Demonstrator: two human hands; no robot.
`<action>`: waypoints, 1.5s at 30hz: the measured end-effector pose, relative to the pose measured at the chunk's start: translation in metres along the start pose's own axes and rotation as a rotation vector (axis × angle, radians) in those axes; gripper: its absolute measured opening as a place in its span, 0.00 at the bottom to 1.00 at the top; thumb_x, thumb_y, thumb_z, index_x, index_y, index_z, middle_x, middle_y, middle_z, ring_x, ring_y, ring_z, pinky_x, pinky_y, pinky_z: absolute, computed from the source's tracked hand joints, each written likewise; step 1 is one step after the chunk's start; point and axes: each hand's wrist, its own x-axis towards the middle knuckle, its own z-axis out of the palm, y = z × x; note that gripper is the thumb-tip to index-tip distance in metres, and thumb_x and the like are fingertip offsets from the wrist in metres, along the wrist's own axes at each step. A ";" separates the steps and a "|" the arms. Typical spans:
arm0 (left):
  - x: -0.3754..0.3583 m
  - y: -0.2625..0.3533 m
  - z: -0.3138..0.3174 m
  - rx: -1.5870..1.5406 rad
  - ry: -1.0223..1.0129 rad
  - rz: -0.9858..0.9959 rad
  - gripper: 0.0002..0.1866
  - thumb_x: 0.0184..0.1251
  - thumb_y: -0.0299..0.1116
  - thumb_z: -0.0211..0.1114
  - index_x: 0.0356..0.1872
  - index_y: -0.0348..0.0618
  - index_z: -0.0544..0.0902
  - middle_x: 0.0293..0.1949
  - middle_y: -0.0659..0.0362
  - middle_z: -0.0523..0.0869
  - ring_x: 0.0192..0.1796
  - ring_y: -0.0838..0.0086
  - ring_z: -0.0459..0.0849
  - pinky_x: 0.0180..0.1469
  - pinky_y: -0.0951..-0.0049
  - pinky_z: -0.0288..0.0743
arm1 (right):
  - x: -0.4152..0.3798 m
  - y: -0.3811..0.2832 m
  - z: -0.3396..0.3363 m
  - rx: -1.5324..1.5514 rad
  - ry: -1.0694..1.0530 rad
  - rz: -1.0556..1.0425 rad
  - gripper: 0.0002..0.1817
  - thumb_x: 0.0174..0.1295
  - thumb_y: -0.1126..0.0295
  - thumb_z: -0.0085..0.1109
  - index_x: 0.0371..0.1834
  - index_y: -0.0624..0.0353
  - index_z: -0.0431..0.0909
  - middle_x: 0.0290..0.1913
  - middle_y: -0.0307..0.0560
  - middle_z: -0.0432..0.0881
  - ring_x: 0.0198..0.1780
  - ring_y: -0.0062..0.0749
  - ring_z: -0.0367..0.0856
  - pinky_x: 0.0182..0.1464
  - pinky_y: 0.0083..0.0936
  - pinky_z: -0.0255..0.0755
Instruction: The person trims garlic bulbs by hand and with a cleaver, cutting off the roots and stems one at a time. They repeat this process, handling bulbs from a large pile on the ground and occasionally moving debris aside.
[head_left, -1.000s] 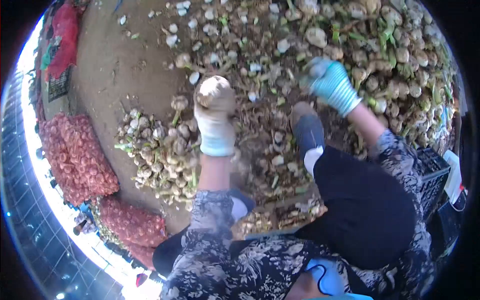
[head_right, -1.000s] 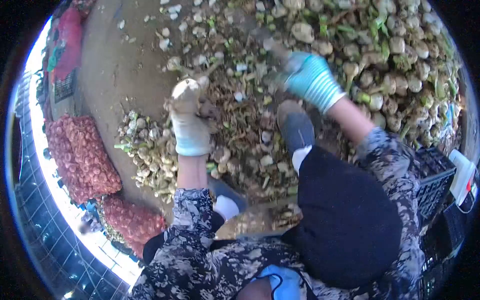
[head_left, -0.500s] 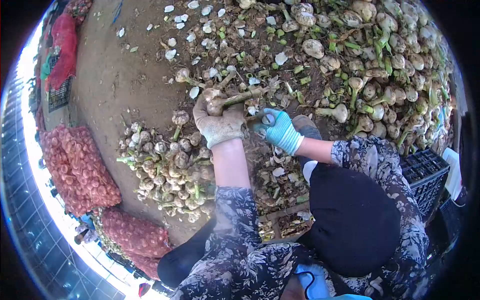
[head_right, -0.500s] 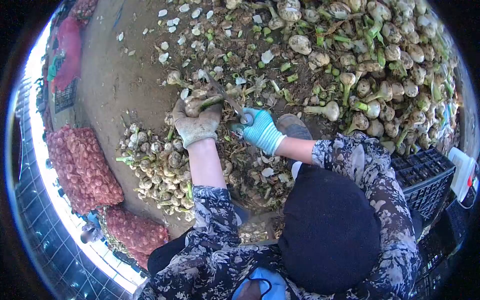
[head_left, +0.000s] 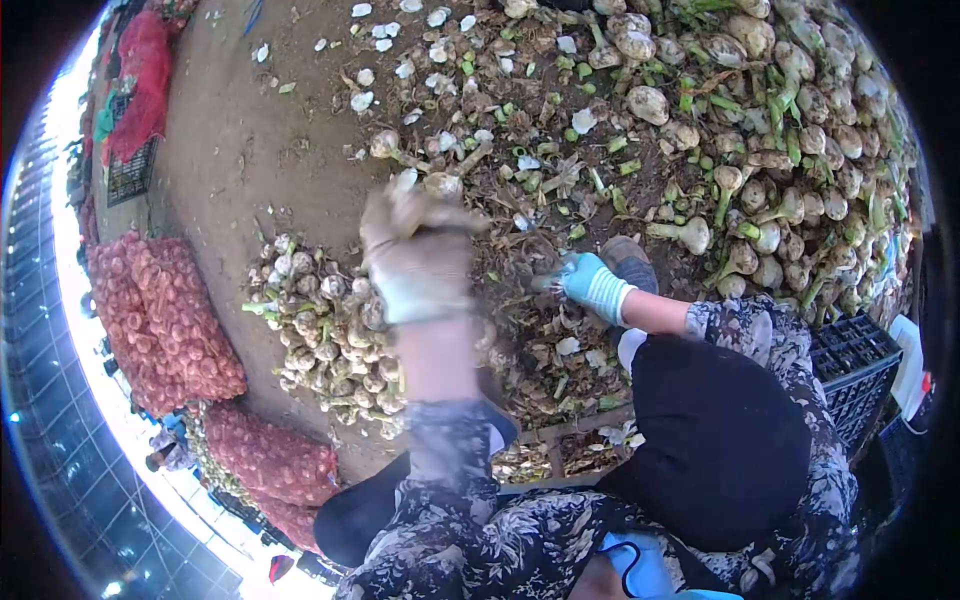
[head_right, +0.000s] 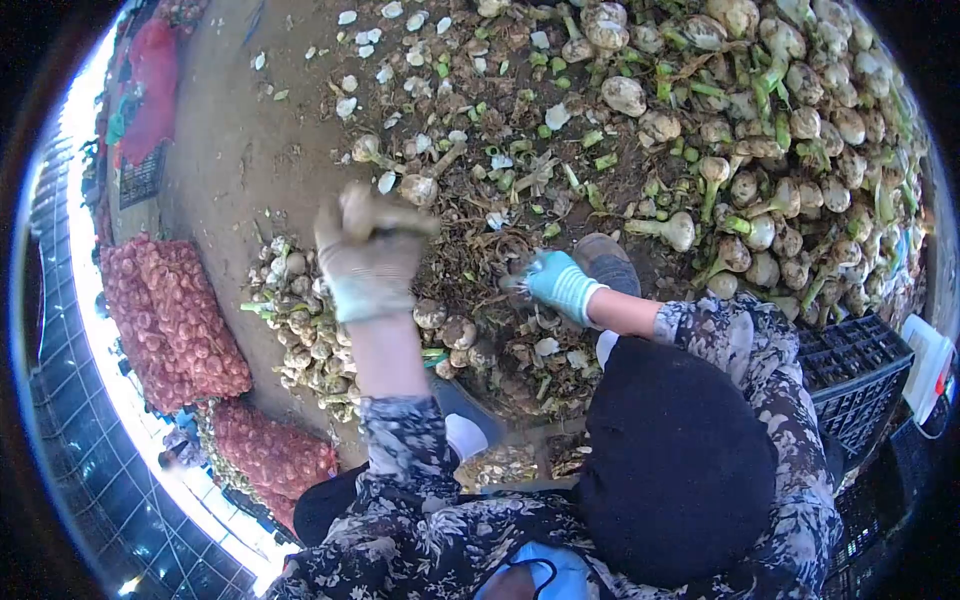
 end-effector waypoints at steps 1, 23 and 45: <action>-0.016 -0.013 0.029 0.090 -0.120 -0.011 0.11 0.64 0.39 0.52 0.30 0.42 0.76 0.22 0.61 0.76 0.22 0.73 0.75 0.31 0.70 0.75 | 0.000 -0.002 -0.003 0.151 -0.045 0.216 0.10 0.57 0.63 0.52 0.42 0.46 0.76 0.31 0.46 0.77 0.30 0.38 0.77 0.33 0.27 0.73; 0.139 -0.064 -0.088 0.121 0.676 -0.328 0.07 0.62 0.36 0.52 0.34 0.47 0.75 0.28 0.57 0.83 0.25 0.77 0.76 0.35 0.73 0.73 | -0.012 0.012 -0.006 1.381 0.408 0.679 0.08 0.58 0.70 0.56 0.37 0.63 0.74 0.27 0.39 0.78 0.24 0.21 0.77 0.21 0.14 0.68; -0.032 -0.046 -0.129 0.968 -0.293 -0.011 0.54 0.29 0.31 0.80 0.61 0.36 0.53 0.48 0.55 0.75 0.47 0.71 0.78 0.52 0.68 0.73 | -0.021 -0.075 -0.112 -0.049 -0.021 0.103 0.13 0.37 0.64 0.64 0.26 0.56 0.77 0.24 0.51 0.78 0.29 0.48 0.78 0.32 0.36 0.72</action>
